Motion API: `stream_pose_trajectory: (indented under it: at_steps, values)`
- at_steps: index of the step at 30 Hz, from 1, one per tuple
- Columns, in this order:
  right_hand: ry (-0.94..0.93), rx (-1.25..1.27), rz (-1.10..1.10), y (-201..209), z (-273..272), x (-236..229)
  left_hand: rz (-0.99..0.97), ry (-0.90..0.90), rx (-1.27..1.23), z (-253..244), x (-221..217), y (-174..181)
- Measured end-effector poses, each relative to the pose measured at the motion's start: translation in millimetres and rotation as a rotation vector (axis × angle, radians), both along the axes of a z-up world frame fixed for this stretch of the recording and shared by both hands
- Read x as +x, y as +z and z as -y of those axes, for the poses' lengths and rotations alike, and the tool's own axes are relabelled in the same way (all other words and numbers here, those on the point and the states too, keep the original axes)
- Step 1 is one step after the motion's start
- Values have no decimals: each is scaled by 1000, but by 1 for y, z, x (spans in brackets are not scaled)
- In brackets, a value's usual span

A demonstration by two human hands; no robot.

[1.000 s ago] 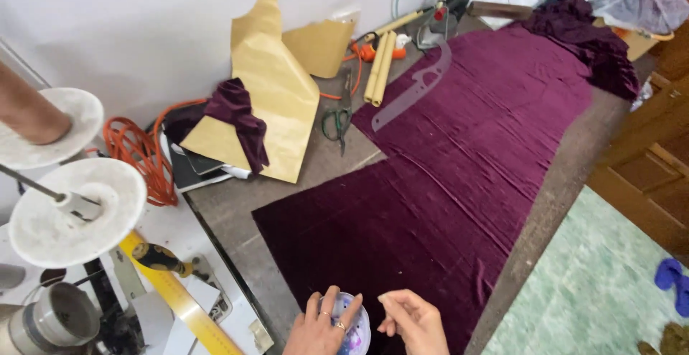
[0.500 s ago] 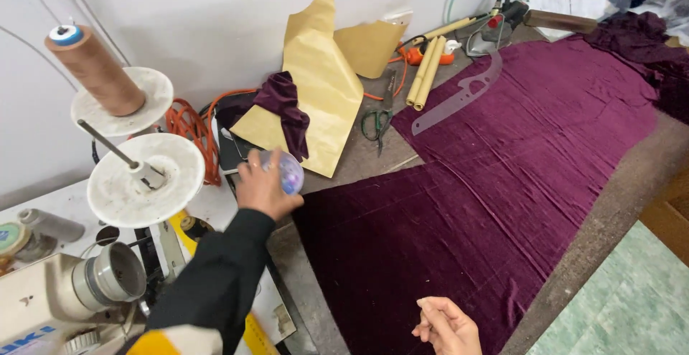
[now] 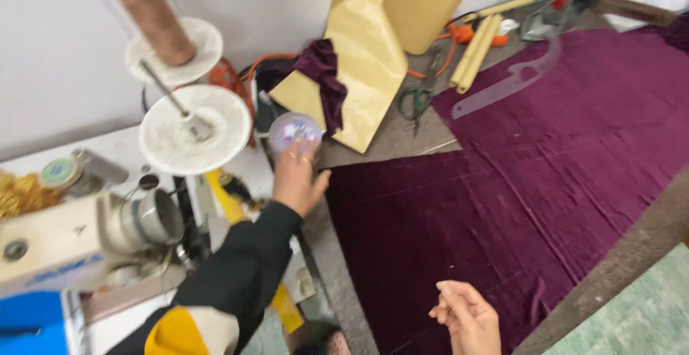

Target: The person cuts a piece of dark purple fabric using large shears. They then handle a small white object, possibly chalk, and use a yellow ruler to measure and mark lines on the fabric with the white object.

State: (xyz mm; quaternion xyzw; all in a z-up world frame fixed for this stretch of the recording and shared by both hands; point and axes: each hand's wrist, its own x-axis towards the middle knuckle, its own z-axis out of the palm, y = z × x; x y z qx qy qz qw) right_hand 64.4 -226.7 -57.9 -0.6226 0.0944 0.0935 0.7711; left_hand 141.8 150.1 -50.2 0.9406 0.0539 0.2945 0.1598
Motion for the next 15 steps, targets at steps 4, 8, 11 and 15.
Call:
stream_pose_trajectory:
  at_steps: [4, 8, 11, 15]
  values:
    - [25, -55, 10, 32, -17, -11, -61, -182, -204, 40, -96, -18]
    - [84, -65, -40, 41, -30, -20, -322, -31, -397, 45, -160, -67]
    - [133, -61, -31, 42, -43, -26, -481, 146, -525, 37, -181, -84]
    - [192, -45, -66, 45, -57, -38, -622, 550, -647, 16, -176, -108]
